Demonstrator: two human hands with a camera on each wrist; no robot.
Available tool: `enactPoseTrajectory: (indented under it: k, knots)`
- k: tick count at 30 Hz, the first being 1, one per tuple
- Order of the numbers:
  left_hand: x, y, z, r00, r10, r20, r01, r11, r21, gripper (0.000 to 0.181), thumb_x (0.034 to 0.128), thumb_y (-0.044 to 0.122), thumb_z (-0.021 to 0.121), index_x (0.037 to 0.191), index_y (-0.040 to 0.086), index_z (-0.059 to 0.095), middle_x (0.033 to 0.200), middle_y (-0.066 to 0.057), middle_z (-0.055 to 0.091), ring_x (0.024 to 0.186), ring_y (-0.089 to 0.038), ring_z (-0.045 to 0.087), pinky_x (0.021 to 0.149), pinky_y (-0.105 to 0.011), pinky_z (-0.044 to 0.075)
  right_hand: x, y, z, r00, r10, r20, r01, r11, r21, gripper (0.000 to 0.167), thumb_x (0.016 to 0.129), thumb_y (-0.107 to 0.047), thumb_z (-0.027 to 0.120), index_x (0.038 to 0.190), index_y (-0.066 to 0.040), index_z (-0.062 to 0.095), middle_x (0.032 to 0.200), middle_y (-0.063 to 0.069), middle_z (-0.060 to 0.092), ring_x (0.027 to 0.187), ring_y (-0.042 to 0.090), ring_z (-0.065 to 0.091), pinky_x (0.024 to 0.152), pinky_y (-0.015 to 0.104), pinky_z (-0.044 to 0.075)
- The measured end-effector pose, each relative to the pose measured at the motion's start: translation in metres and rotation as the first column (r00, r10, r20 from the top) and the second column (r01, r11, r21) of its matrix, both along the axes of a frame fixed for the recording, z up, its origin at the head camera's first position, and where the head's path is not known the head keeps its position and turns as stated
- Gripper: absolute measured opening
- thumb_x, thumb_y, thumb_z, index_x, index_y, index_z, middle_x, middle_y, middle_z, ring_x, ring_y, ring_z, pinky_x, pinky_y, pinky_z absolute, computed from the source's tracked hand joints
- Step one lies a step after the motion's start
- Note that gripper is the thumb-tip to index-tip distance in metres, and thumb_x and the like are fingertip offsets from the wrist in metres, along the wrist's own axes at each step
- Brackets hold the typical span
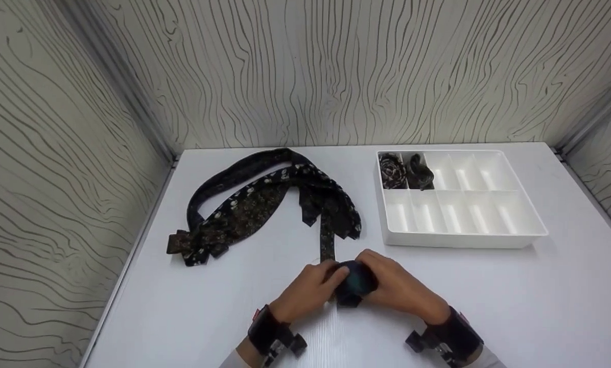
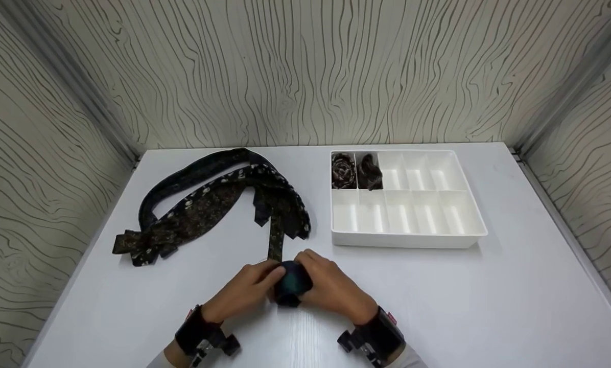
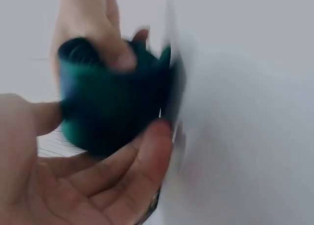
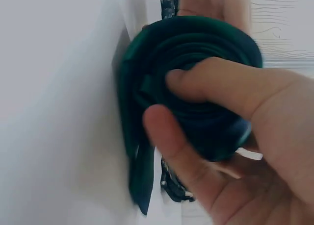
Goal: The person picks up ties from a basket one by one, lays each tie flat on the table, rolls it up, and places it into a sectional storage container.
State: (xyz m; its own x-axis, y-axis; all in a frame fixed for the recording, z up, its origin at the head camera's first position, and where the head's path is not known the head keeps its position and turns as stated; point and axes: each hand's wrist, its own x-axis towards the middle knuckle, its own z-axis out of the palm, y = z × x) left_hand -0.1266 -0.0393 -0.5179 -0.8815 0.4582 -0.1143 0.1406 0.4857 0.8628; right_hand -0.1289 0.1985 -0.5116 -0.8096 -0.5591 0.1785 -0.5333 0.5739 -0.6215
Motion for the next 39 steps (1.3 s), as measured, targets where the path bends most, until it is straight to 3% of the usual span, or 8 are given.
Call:
enactPoseTrajectory:
  k: [6,9,13,19,25,30,32,39]
  knots:
    - [-0.001,0.003,0.001,0.995,0.048,0.092,-0.064,0.982,0.180,0.063,0.1019,0.053,0.067,0.149,0.012,0.057,0.129,-0.007,0.071,0.108,-0.013,0.066,0.093,-0.031,0.053,0.000,-0.011,0.000,0.979,-0.019,-0.204,0.005,0.998,-0.068,0.052,0.078,0.000,0.091,0.118,-0.011,0.062,0.121,-0.002,0.062,0.106,0.014,0.068,0.091,0.036,0.062]
    - [-0.002,0.004,0.001,0.993,0.065,0.101,-0.087,0.969,0.233,0.072,0.0962,0.049,0.076,0.153,0.011,0.052,0.138,-0.008,0.065,0.116,-0.017,0.064,0.096,-0.032,0.053,0.001,-0.012,0.000,0.971,0.010,-0.237,-0.026,0.998,-0.065,0.058,0.076,0.003,0.091,0.124,-0.010,0.061,0.131,0.002,0.058,0.116,0.019,0.068,0.096,0.036,0.062]
    - [-0.003,0.002,0.001,0.992,0.102,0.070,-0.117,0.957,0.266,0.078,0.0910,0.039,0.082,0.155,0.010,0.048,0.137,-0.006,0.065,0.120,-0.019,0.063,0.101,-0.035,0.052,0.001,-0.010,0.003,0.979,0.047,-0.199,-0.064,0.995,-0.082,0.073,0.075,-0.005,0.091,0.139,-0.012,0.058,0.144,0.006,0.051,0.129,0.022,0.060,0.100,0.036,0.059]
    - [-0.006,0.001,-0.006,0.995,0.098,-0.025,-0.086,0.951,0.298,0.072,0.0853,0.026,0.088,0.148,0.017,0.053,0.132,0.000,0.069,0.124,-0.017,0.064,0.113,-0.041,0.045,-0.004,-0.003,0.006,0.983,-0.050,-0.177,0.038,0.997,-0.068,0.081,0.082,-0.033,0.093,0.152,-0.016,0.054,0.155,0.006,0.051,0.141,0.027,0.048,0.112,0.054,0.048]
    - [-0.008,-0.001,-0.019,0.990,0.057,-0.128,-0.015,0.950,0.312,0.065,0.0828,0.021,0.092,0.140,0.020,0.059,0.133,0.002,0.067,0.126,-0.014,0.062,0.117,-0.040,0.043,-0.006,0.000,0.003,0.999,-0.030,-0.023,0.028,0.996,-0.079,0.070,0.082,-0.024,0.093,0.142,-0.015,0.061,0.135,-0.003,0.066,0.121,0.017,0.065,0.101,0.042,0.058]
    - [-0.009,-0.002,-0.026,0.979,0.021,-0.202,0.031,0.968,0.250,0.064,0.0815,0.018,0.093,0.138,0.017,0.064,0.134,-0.001,0.063,0.126,-0.016,0.059,0.115,-0.037,0.047,-0.005,-0.001,-0.004,1.000,-0.008,-0.016,0.007,0.999,-0.053,0.069,0.078,-0.018,0.094,0.139,-0.014,0.061,0.131,-0.004,0.066,0.120,0.017,0.065,0.103,0.044,0.058]
    - [-0.008,-0.002,-0.028,0.981,0.018,-0.193,0.028,0.972,0.233,0.065,0.0805,0.017,0.094,0.138,0.017,0.064,0.132,-0.001,0.066,0.125,-0.017,0.060,0.115,-0.037,0.047,-0.004,-0.002,-0.007,1.000,0.000,-0.015,-0.001,0.999,-0.053,0.071,0.077,-0.019,0.095,0.139,-0.014,0.061,0.134,-0.002,0.064,0.124,0.020,0.064,0.106,0.048,0.056]
    - [-0.011,-0.003,-0.027,0.999,0.021,-0.049,-0.005,0.957,0.289,0.070,0.0806,0.018,0.094,0.136,0.015,0.051,0.130,-0.001,0.069,0.123,-0.016,0.065,0.111,-0.033,0.050,-0.004,-0.005,-0.010,0.998,-0.001,0.060,0.004,0.999,-0.046,0.063,0.083,-0.020,0.092,0.137,-0.013,0.060,0.135,0.003,0.070,0.125,0.025,0.068,0.107,0.051,0.055]
